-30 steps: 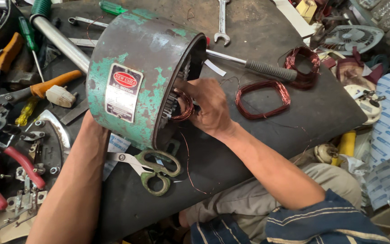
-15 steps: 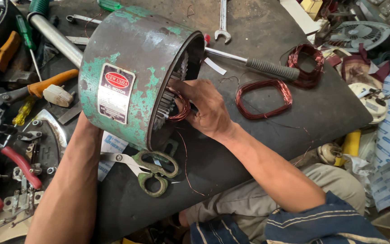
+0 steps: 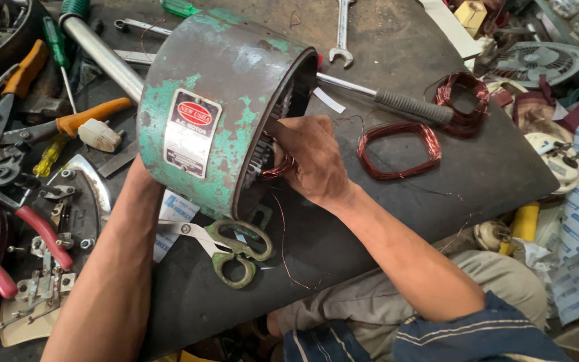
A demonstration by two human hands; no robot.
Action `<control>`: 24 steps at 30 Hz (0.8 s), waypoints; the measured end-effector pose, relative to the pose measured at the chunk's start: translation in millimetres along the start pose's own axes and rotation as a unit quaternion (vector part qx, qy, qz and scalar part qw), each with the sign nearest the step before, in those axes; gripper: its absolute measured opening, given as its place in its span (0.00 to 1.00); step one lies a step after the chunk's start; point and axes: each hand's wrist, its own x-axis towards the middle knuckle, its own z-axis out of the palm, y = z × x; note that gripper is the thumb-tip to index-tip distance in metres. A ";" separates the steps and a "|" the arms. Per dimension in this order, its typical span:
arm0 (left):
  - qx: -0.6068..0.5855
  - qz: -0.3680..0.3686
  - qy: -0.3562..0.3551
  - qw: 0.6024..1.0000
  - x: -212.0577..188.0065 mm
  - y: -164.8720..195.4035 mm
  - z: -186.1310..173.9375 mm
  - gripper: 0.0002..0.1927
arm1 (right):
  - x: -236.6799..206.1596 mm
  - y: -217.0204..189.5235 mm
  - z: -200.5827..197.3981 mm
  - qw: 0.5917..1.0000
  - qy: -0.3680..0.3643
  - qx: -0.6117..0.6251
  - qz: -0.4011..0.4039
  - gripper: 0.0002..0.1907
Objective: The person winds copper wire into the slots of a motor stator by hand. They cut a small piece of insulating tape with scissors and place it inside the stator before continuing to wind and tuck the wire into the slots.
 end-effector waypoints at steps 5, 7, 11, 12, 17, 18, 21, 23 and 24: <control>-0.006 -0.007 -0.015 1.000 0.1 -8.6 6.3 0.19 | 0.9 -3.9 2.7 0.999 -0.007 0.003 0.035 0.19; -0.011 -0.012 -0.020 1.000 -0.1 -11.7 8.2 0.19 | 1.1 -5.7 4.9 0.998 -0.005 -0.006 0.055 0.19; -0.003 -0.020 -0.013 1.000 0.8 -12.3 11.4 0.19 | -0.1 -5.4 6.8 0.998 0.002 -0.015 0.056 0.21; 0.006 -0.020 -0.013 1.000 1.8 -11.6 12.0 0.19 | -0.5 -3.9 6.7 0.998 0.003 -0.017 0.055 0.21; -0.029 -0.024 -0.035 0.999 0.7 -13.0 14.9 0.20 | -6.1 2.9 7.7 0.997 -0.007 -0.022 0.069 0.27; -0.035 -0.026 -0.039 0.998 -0.3 -13.8 15.3 0.20 | -8.1 3.7 7.4 0.997 -0.004 -0.013 0.073 0.28; -0.038 -0.029 -0.040 0.998 -0.4 -14.6 15.6 0.20 | -11.5 6.2 7.9 0.997 0.000 0.000 0.077 0.31; -0.039 -0.029 -0.036 0.998 -0.9 -15.1 15.6 0.20 | -12.5 6.7 8.1 0.997 0.001 0.003 0.077 0.32; -0.039 -0.030 -0.036 0.998 -0.8 -15.8 15.7 0.20 | -12.8 6.6 7.8 0.997 0.002 0.003 0.076 0.32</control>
